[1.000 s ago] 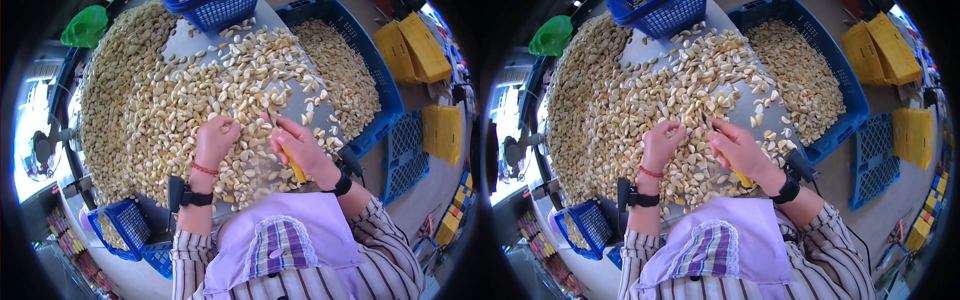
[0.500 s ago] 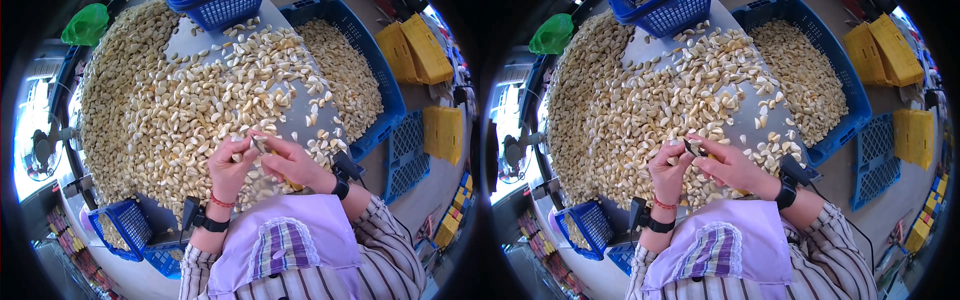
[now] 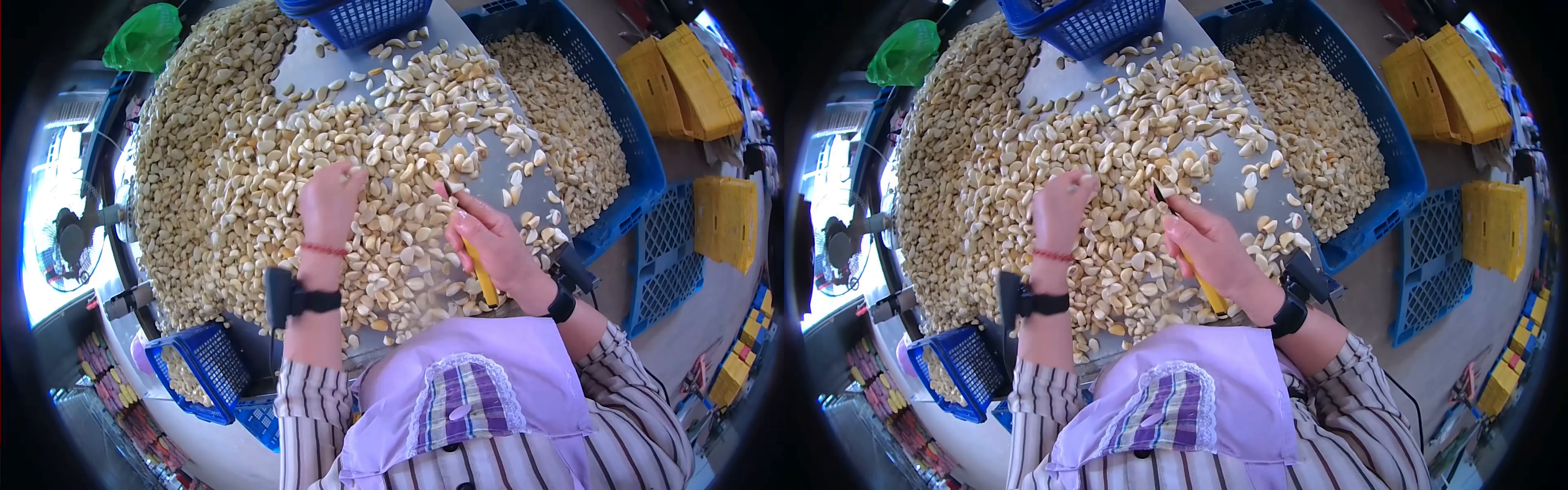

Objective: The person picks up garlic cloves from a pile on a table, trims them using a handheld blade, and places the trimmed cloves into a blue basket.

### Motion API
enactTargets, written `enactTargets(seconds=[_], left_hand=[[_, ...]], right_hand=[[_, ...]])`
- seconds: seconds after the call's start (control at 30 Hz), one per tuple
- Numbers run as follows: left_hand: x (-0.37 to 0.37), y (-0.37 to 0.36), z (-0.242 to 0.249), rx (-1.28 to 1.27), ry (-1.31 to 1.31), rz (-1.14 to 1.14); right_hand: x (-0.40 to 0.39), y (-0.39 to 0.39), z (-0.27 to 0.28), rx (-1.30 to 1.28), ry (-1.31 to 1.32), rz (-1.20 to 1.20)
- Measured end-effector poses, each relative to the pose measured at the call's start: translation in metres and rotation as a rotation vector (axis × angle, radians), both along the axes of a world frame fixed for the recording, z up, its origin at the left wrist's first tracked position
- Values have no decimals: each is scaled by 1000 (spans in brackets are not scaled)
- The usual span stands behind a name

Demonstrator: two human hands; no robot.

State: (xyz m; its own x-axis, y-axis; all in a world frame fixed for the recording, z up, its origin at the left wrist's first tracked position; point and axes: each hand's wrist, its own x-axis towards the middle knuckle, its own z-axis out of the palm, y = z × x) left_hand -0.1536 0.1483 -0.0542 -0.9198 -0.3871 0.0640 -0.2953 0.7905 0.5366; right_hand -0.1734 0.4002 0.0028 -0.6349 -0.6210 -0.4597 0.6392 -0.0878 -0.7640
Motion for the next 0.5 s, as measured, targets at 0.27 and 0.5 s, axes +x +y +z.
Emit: enactTargets(seconds=[0.27, 0.5], left_hand=[[-23, 11, 22, -195, -329, -52], [-15, 9, 40, 351, -332, 21]], right_hand=[[3, 5, -2, 8, -59, -58], [2, 5, -2, -1, -15, -26]])
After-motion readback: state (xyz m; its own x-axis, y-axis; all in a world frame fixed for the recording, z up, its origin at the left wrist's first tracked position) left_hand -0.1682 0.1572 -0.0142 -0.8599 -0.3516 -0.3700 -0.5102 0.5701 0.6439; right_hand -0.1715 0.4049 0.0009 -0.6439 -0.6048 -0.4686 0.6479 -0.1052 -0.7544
